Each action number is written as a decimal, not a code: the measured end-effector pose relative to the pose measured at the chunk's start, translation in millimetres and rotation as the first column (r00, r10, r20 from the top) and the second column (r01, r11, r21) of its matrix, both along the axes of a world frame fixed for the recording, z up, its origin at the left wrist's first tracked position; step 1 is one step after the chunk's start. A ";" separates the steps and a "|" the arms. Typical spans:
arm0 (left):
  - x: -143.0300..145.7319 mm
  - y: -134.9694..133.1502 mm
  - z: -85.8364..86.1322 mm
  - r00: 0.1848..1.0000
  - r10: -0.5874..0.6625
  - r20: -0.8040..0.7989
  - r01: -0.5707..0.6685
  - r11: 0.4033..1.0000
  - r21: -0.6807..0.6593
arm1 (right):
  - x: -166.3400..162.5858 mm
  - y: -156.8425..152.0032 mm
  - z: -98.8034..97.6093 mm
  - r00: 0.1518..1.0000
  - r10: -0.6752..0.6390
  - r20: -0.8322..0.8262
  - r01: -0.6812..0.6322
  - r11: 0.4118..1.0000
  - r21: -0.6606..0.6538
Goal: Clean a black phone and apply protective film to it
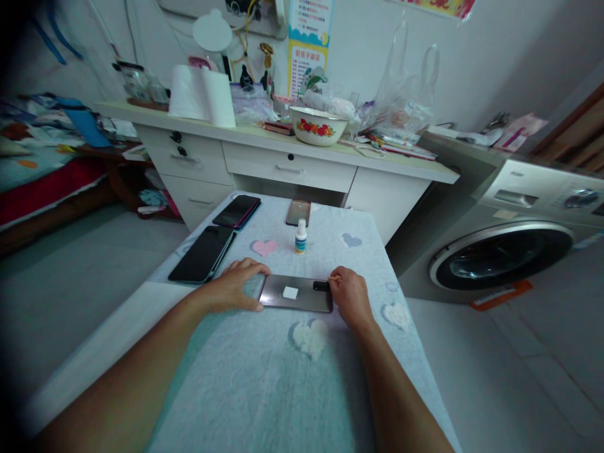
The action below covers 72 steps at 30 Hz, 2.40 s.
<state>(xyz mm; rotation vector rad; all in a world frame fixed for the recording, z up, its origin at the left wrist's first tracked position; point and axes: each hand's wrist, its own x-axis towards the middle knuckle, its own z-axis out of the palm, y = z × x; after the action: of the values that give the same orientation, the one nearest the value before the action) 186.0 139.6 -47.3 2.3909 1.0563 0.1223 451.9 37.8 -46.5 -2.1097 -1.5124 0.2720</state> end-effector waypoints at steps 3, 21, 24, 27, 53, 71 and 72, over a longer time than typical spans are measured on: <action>0.3 -0.5 1.3 1.000 0.000 0.001 0.000 1.000 0.001 | -0.4 -4.1 6.5 1.000 0.013 0.003 -0.013 0.999 -0.041; 0.6 -1.2 2.4 1.000 0.000 -0.021 0.000 1.000 -0.003 | -3.8 -10.3 16.9 1.000 0.026 0.003 -0.025 0.988 -0.152; 0.4 -1.8 2.9 1.000 0.001 -0.017 -0.001 1.000 -0.008 | -1.7 -8.1 8.8 1.000 0.012 -0.001 -0.012 0.997 -0.076; 0.2 -1.9 3.3 1.000 0.001 -0.015 -0.001 1.000 -0.017 | -0.6 -5.1 1.7 1.000 0.001 -0.007 -0.001 1.000 -0.017; 0.1 -1.8 4.0 1.000 0.003 -0.014 -0.003 1.000 -0.008 | -3.1 -11.0 15.5 0.985 0.149 0.090 -0.139 0.985 -0.105; -0.3 -1.2 2.7 1.000 0.008 -0.020 -0.008 1.000 -0.012 | -6.7 -8.9 9.1 0.989 0.144 0.020 -0.142 0.987 -0.077; -0.2 -1.2 2.8 1.000 0.009 -0.020 -0.009 1.000 -0.010 | -6.5 -9.0 9.3 0.988 0.153 0.028 -0.150 0.986 -0.077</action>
<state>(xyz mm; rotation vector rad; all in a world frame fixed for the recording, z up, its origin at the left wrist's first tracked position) 185.7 138.4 -44.5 2.3833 1.0741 0.0962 445.5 28.8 -37.3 -2.0683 -1.7104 0.3545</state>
